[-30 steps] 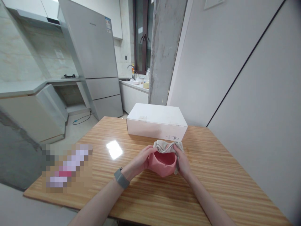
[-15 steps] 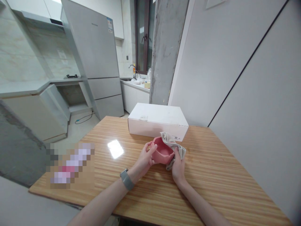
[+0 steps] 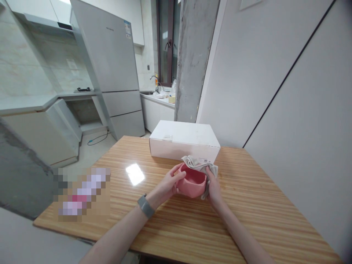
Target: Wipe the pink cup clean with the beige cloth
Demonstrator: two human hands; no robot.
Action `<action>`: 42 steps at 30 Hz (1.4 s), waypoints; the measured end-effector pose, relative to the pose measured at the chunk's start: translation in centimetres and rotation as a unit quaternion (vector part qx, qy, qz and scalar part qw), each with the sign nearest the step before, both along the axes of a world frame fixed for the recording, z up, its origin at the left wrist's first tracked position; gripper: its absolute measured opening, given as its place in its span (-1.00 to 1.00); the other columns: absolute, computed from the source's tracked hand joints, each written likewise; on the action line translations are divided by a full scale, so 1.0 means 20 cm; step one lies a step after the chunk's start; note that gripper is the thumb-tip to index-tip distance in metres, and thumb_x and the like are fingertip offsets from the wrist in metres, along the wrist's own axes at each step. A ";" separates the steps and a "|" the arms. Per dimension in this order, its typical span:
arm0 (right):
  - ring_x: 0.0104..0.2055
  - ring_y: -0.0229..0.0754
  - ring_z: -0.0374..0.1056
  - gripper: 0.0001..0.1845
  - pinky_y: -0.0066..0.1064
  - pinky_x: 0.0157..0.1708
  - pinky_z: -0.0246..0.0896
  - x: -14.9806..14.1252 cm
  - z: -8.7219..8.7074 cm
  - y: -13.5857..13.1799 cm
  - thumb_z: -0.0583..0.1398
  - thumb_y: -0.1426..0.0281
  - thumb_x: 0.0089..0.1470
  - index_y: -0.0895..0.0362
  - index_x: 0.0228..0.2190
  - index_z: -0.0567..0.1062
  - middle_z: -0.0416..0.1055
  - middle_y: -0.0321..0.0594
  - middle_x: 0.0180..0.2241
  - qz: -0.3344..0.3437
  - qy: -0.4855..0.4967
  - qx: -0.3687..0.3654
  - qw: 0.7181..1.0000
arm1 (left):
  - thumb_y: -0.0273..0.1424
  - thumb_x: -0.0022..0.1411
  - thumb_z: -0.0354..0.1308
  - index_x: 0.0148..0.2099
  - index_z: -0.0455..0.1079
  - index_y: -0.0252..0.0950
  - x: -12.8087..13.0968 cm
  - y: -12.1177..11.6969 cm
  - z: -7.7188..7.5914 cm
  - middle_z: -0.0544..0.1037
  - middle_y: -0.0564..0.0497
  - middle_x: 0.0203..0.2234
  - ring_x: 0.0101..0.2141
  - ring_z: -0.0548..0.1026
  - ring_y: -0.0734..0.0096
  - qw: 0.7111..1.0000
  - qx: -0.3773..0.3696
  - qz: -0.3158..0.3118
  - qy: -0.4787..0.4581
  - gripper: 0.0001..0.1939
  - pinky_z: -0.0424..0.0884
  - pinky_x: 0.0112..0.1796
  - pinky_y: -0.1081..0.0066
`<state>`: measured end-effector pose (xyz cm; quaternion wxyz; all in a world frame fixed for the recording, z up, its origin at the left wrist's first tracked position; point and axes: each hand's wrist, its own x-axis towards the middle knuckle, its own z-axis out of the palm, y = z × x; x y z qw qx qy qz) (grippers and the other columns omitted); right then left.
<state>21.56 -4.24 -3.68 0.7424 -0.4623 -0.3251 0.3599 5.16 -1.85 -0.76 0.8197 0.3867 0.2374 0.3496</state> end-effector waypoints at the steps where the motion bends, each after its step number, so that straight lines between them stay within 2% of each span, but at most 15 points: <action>1: -0.05 -0.04 0.41 -0.59 -0.17 0.03 0.22 -0.02 -0.01 -0.01 0.22 0.10 0.01 0.11 -0.19 0.54 0.53 -0.19 -0.17 -0.017 0.005 0.002 1.000 | -0.31 0.05 0.33 0.18 0.22 -0.16 0.01 0.00 -0.01 0.46 -0.11 -0.02 -0.30 0.53 0.30 1.000 0.008 0.018 -0.005 -0.34 0.52 -0.45 0.40; 6: -0.04 -0.04 0.37 -0.54 -0.21 0.02 0.21 -0.15 -0.03 -0.09 0.21 0.09 0.00 0.12 -0.14 0.50 0.49 -0.16 -0.12 -0.105 0.020 0.017 0.994 | -0.35 0.05 0.33 0.18 0.19 -0.14 0.06 -0.05 -0.01 0.47 -0.10 -0.04 -0.19 0.51 0.28 0.992 0.053 0.104 -0.040 -0.34 0.52 -0.32 0.39; 9: -0.06 -0.04 0.38 -0.55 -0.23 -0.01 0.21 -0.15 0.00 -0.10 0.21 0.10 0.00 0.14 -0.15 0.51 0.50 -0.15 -0.15 -0.095 -0.024 0.009 0.995 | -0.36 0.04 0.34 0.19 0.17 -0.08 0.06 -0.05 -0.01 0.44 -0.08 0.01 -0.14 0.50 0.27 0.991 0.054 0.107 -0.057 -0.32 0.51 -0.27 0.37; 11: -0.06 -0.04 0.38 -0.58 -0.23 0.00 0.21 -0.12 0.03 -0.09 0.21 0.11 0.00 0.13 -0.19 0.53 0.51 -0.18 -0.16 -0.080 -0.039 -0.002 0.996 | -0.26 0.11 0.27 0.18 0.20 -0.07 0.04 -0.03 -0.01 0.45 -0.07 -0.01 -0.20 0.52 0.30 0.996 0.032 0.074 -0.044 -0.40 0.52 -0.31 0.37; 14: -0.05 -0.03 0.38 -0.62 -0.21 0.02 0.20 -0.04 0.06 -0.06 0.22 0.10 -0.01 0.10 -0.25 0.56 0.54 -0.23 -0.21 -0.066 -0.023 -0.013 0.997 | -0.10 0.19 0.13 0.18 0.23 -0.12 0.00 0.01 -0.01 0.53 -0.06 -0.21 -0.43 0.53 0.42 1.000 -0.008 0.019 0.015 -0.47 0.51 -0.43 0.42; 16: -0.06 -0.03 0.39 -0.64 -0.20 0.01 0.21 0.00 0.07 -0.05 0.24 0.10 -0.02 0.08 -0.28 0.57 0.55 -0.25 -0.24 -0.052 -0.008 -0.015 0.998 | -0.11 0.19 0.14 0.15 0.26 -0.15 -0.01 0.02 0.00 0.53 -0.02 -0.31 -0.52 0.49 0.49 0.999 -0.002 -0.001 0.033 -0.48 0.49 -0.50 0.45; 18: -0.07 -0.02 0.40 -0.64 -0.19 0.01 0.22 0.03 0.06 -0.03 0.25 0.10 -0.04 0.07 -0.28 0.57 0.55 -0.26 -0.23 -0.035 -0.003 -0.015 0.999 | -0.16 0.16 0.19 0.09 0.30 -0.18 -0.01 0.01 0.00 0.51 0.01 -0.31 -0.53 0.47 0.51 0.999 0.013 -0.009 0.028 -0.52 0.49 -0.53 0.46; 21: -0.09 -0.01 0.41 -0.65 -0.16 0.00 0.22 0.04 0.05 -0.02 0.26 0.11 -0.04 0.08 -0.28 0.57 0.55 -0.24 -0.23 -0.017 -0.002 -0.019 1.000 | -0.20 0.09 0.26 0.00 0.34 -0.24 0.00 0.00 0.00 0.49 0.03 -0.35 -0.56 0.45 0.52 0.999 0.001 0.020 0.029 -0.55 0.45 -0.60 0.50; 25: -0.10 -0.02 0.40 -0.67 -0.17 0.01 0.20 -0.01 0.05 -0.03 0.26 0.13 -0.04 0.08 -0.29 0.57 0.55 -0.22 -0.25 -0.027 -0.021 -0.012 0.999 | -0.23 0.05 0.29 0.01 0.33 -0.29 0.03 0.00 -0.03 0.50 0.04 -0.40 -0.62 0.41 0.57 0.996 -0.005 0.086 0.033 -0.51 0.36 -0.69 0.57; 30: 0.07 -0.06 0.28 -0.52 -0.18 0.12 0.07 -0.11 0.02 -0.07 0.19 0.16 0.05 0.10 -0.02 0.42 0.41 -0.14 0.00 -0.066 -0.089 0.076 0.991 | -0.24 0.08 0.27 -0.01 0.25 -0.23 0.07 -0.03 -0.04 0.53 -0.02 -0.25 -0.44 0.51 0.46 0.989 0.000 0.147 -0.021 -0.54 0.47 -0.53 0.48; 34: 0.11 -0.06 0.23 -0.47 -0.16 0.13 0.05 -0.14 0.00 -0.07 0.16 0.15 0.08 0.11 0.05 0.34 0.34 -0.10 0.06 -0.090 -0.122 0.091 0.984 | -0.26 0.10 0.26 -0.01 0.18 -0.17 0.07 -0.06 -0.03 0.43 -0.10 0.00 -0.17 0.52 0.30 0.990 0.019 0.124 -0.061 -0.55 0.51 -0.31 0.32; 36: 0.12 -0.04 0.22 -0.53 -0.15 0.13 0.05 -0.13 0.02 -0.07 0.16 0.15 0.09 0.12 -0.02 0.40 0.39 -0.11 0.00 -0.098 -0.117 0.079 0.985 | -0.34 0.00 0.35 0.04 0.16 -0.18 0.07 -0.07 -0.02 0.37 -0.14 0.07 -0.04 0.45 0.21 0.990 0.056 0.122 -0.043 -0.41 0.47 -0.14 0.24; 38: 0.09 -0.03 0.26 -0.58 -0.13 0.12 0.07 -0.11 0.03 -0.07 0.16 0.14 0.09 0.11 -0.09 0.45 0.44 -0.14 -0.07 -0.102 -0.099 0.065 0.988 | -0.46 -0.18 0.44 0.11 0.12 -0.19 0.08 -0.08 -0.03 0.33 -0.17 0.10 0.03 0.40 0.16 0.984 0.117 0.133 -0.010 -0.18 0.39 -0.02 0.21; 40: 0.06 -0.04 0.30 -0.62 -0.12 0.13 0.07 -0.11 0.05 -0.08 0.17 0.13 0.08 0.09 -0.15 0.49 0.47 -0.17 -0.11 -0.089 -0.086 0.065 0.990 | -0.51 -0.30 0.48 0.16 0.09 -0.20 0.08 -0.07 -0.02 0.34 -0.18 0.10 0.02 0.40 0.11 0.974 0.174 0.139 0.037 -0.02 0.36 0.01 0.17; 42: 0.05 -0.06 0.31 -0.63 -0.13 0.15 0.05 -0.10 0.05 -0.08 0.18 0.12 0.06 0.08 -0.16 0.51 0.48 -0.18 -0.12 -0.055 -0.078 0.072 0.993 | -0.48 -0.32 0.49 0.18 0.10 -0.21 0.07 -0.06 -0.01 0.35 -0.18 0.09 0.01 0.41 0.09 0.961 0.221 0.141 0.084 0.00 0.35 0.01 0.15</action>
